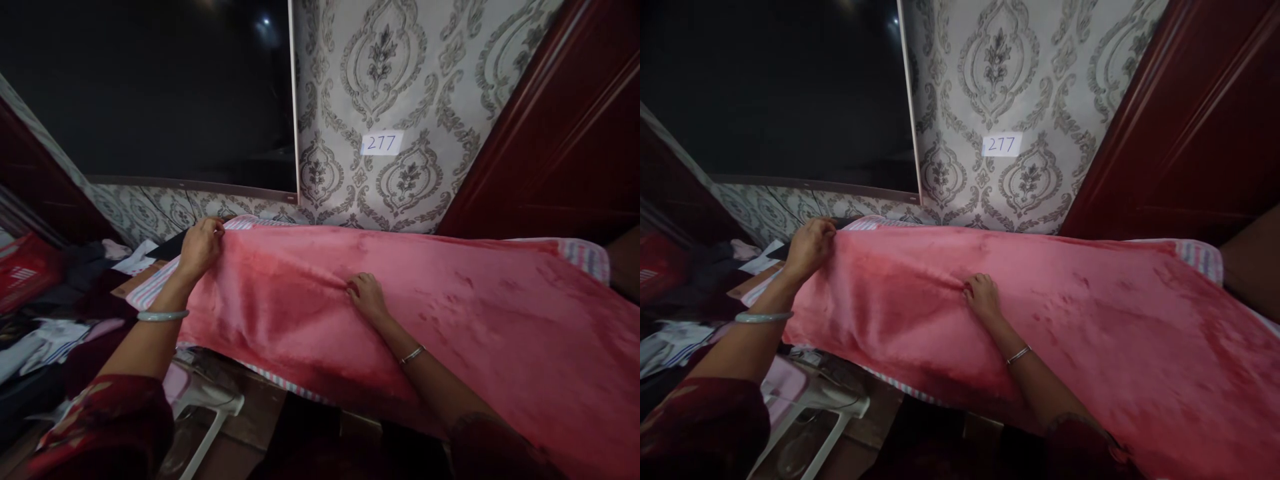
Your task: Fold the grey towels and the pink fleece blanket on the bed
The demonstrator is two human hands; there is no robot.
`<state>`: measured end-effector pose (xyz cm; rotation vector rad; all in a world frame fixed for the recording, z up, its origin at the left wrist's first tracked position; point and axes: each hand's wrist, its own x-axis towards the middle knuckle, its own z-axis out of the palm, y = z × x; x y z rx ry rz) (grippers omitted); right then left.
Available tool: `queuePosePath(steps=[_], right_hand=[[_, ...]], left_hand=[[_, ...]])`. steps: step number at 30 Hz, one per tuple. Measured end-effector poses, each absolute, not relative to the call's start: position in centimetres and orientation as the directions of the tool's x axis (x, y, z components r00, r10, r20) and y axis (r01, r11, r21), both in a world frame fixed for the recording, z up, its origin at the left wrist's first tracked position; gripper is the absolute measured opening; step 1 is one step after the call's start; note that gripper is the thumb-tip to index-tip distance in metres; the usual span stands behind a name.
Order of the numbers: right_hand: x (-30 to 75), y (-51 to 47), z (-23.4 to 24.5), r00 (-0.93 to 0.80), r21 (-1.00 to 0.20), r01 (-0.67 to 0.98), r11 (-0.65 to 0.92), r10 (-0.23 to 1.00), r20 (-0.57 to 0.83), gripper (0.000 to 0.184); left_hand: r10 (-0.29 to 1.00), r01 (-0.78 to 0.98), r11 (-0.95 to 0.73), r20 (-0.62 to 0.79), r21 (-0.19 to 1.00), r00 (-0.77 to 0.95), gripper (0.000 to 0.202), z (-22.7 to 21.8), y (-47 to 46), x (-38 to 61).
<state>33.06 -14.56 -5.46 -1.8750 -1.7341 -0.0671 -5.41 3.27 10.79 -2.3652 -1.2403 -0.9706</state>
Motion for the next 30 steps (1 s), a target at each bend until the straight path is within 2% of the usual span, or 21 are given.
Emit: queuePosePath(steps=[4, 10, 16, 21, 25, 28, 30], right_hand=[[32.9, -14.3, -5.6, 0.181, -0.382, 0.924, 0.005, 0.874, 0.45, 0.018], [35.4, -14.8, -4.2, 0.251, -0.416, 0.907, 0.07, 0.703, 0.665, 0.018], [37.6, -16.3, -2.9, 0.069, -0.265, 0.944, 0.197, 0.668, 0.741, 0.023], [38.7, -17.4, -3.8, -0.024, -0.228, 0.941, 0.251, 0.718, 0.696, 0.031], [39.9, -18.8, -4.4, -0.102, -0.193, 0.939, 0.284, 0.767, 0.633, 0.033], [40.7, -20.3, -5.7, -0.134, -0.167, 0.942, 0.291, 0.783, 0.608, 0.033], [41.2, -21.4, -7.1, -0.147, -0.155, 0.944, 0.29, 0.793, 0.591, 0.034]], left_hand=[[0.622, 0.811, -0.582, 0.677, 0.064, 0.393, 0.011, 10.8, 3.3, -5.4], [0.752, 0.84, -0.519, 0.551, 0.156, 0.362, 0.016, 8.9, 3.6, -5.4], [0.838, 0.84, -0.466, 0.444, 0.279, 0.318, 0.017, 6.6, 2.9, -4.5], [0.807, 0.757, -0.541, 0.479, 0.367, 0.345, 0.013, 5.5, 2.2, -4.2], [0.751, 0.75, -0.586, 0.555, 0.308, 0.359, 0.013, 4.7, 1.3, -4.5], [0.637, 0.714, -0.676, 0.631, 0.181, 0.443, 0.015, 2.9, -0.5, -5.0], [0.561, 0.658, -0.747, 0.622, 0.096, 0.546, 0.019, 0.9, -2.5, -5.3]])
